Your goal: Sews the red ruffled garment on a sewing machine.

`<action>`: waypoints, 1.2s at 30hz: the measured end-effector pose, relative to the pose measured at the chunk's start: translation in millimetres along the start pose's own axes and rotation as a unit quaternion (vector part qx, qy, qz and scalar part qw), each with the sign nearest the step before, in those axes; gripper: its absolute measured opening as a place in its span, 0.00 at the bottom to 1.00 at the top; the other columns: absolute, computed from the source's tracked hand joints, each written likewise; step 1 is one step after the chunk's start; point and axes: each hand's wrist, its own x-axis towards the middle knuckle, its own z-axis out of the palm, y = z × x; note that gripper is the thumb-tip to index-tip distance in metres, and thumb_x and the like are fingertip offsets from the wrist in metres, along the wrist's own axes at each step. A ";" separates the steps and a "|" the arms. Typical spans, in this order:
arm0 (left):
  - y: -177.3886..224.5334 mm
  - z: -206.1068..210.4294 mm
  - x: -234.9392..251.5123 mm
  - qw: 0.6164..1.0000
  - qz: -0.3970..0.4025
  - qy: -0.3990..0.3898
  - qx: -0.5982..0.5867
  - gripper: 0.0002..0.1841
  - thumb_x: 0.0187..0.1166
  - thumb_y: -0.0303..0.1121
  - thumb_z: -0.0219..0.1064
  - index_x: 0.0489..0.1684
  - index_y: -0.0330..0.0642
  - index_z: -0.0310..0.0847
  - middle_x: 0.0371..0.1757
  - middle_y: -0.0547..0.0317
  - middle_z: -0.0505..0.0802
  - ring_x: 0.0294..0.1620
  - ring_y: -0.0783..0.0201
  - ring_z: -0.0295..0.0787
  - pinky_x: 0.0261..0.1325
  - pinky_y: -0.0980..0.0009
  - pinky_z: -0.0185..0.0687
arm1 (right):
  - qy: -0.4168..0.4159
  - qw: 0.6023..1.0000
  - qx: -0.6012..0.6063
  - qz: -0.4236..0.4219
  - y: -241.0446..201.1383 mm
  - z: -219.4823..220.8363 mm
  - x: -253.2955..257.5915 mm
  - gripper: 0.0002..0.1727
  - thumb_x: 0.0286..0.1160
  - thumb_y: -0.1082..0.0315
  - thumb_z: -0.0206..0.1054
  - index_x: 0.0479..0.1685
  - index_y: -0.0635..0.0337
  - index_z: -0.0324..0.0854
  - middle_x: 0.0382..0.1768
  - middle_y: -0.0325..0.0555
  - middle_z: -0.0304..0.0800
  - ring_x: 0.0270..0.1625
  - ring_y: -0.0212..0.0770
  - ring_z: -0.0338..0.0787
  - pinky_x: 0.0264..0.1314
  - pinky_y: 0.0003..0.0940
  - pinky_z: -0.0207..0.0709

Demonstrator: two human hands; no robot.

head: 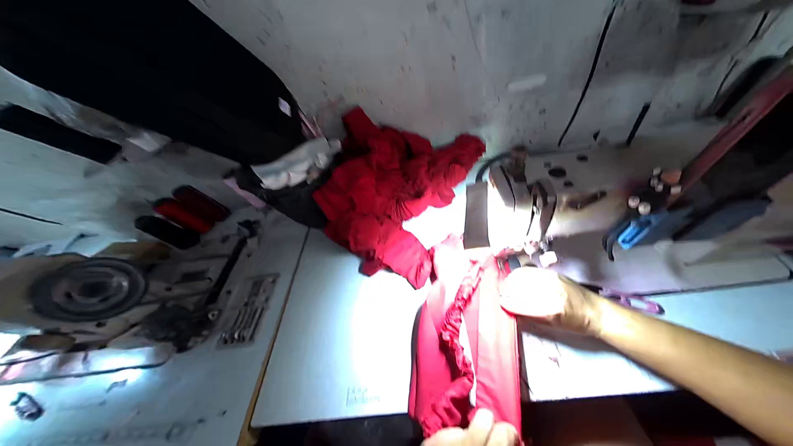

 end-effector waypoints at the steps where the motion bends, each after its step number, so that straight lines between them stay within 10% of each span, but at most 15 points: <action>1: -0.6 0.5 -1.2 1.000 0.002 0.006 0.007 0.08 0.74 0.33 0.68 0.30 0.39 0.91 0.21 0.54 0.87 0.17 0.60 0.82 0.18 0.67 0.72 | -0.011 1.000 0.002 -0.001 -4.3 -1.4 -0.7 0.12 0.86 0.71 0.58 0.46 0.61 0.90 0.42 0.52 0.95 0.51 0.49 0.94 0.61 0.43 0.85; 15: -3.3 25.2 -8.5 0.996 0.047 0.070 0.041 0.09 0.71 0.33 0.66 0.23 0.43 0.88 0.17 0.60 0.81 0.13 0.66 0.75 0.14 0.73 0.65 | -0.056 0.998 -0.002 0.001 -47.4 -0.3 -1.4 0.14 0.87 0.71 0.56 0.37 0.61 0.88 0.39 0.50 0.94 0.51 0.48 0.93 0.59 0.41 0.82; 22: -3.8 39.5 -12.0 0.995 0.068 0.059 0.032 0.09 0.71 0.33 0.66 0.22 0.43 0.88 0.18 0.61 0.81 0.12 0.67 0.75 0.13 0.74 0.66 | -0.050 0.998 0.032 0.029 -50.0 3.3 -10.3 0.14 0.88 0.74 0.54 0.48 0.64 0.88 0.63 0.55 0.92 0.72 0.49 0.88 0.79 0.42 0.76; 29: -3.0 37.8 -12.2 0.994 0.076 0.064 0.042 0.10 0.73 0.33 0.64 0.23 0.43 0.87 0.18 0.61 0.80 0.13 0.67 0.74 0.13 0.74 0.64 | -0.099 0.995 0.007 -0.010 -27.6 10.1 -13.0 0.19 0.87 0.75 0.53 0.66 0.63 0.87 0.64 0.54 0.93 0.73 0.49 0.88 0.81 0.40 0.74; 36: -4.5 43.6 -13.9 0.994 0.082 0.054 0.045 0.10 0.72 0.32 0.64 0.23 0.43 0.88 0.18 0.61 0.80 0.12 0.67 0.73 0.13 0.74 0.64 | -0.088 0.995 0.049 0.003 -68.1 7.4 -17.6 0.18 0.90 0.74 0.52 0.62 0.64 0.88 0.62 0.55 0.94 0.71 0.49 0.90 0.80 0.40 0.76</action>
